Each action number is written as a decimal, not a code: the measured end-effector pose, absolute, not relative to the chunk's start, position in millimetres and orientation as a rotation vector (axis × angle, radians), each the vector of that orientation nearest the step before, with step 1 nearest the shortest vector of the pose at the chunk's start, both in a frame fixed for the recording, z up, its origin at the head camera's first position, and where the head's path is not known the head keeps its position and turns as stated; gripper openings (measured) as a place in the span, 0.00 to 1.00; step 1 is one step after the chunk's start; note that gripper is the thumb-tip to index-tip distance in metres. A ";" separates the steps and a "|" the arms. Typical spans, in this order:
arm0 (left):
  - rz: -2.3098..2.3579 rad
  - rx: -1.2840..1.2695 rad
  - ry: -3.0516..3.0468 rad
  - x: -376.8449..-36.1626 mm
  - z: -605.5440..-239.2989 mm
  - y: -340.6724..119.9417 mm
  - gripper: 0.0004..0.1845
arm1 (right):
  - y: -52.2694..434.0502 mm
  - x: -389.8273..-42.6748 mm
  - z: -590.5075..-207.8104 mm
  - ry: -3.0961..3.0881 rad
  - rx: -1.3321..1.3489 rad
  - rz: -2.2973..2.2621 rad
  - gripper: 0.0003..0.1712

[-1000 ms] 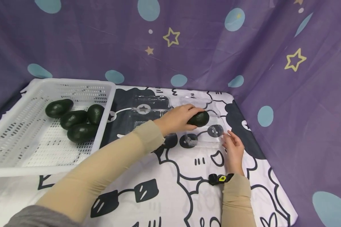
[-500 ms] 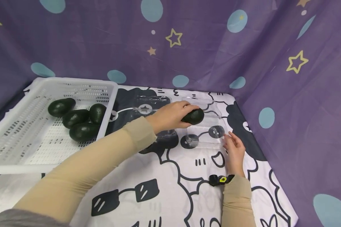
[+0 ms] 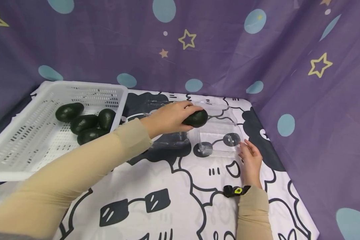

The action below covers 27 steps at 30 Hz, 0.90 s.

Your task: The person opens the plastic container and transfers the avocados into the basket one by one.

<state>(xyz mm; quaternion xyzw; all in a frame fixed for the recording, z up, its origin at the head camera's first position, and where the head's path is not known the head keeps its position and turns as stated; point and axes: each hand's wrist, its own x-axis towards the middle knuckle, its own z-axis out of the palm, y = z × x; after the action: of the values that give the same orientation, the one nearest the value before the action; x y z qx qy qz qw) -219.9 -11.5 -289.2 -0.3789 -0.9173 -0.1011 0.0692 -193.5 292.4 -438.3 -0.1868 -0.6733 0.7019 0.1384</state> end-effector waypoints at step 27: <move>-0.212 -1.214 -2.626 -181.5 -272.5 -57.9 0.35 | 291.8 -191.1 -438.4 -1.921 -0.528 2.048 0.28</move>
<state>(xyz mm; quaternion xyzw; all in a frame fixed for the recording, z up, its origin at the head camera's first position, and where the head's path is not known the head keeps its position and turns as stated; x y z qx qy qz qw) -181.5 -57.9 -272.5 -0.4154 -0.8988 -0.0725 0.1202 -191.1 291.8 -438.4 -0.1828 -0.6655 0.7096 0.1416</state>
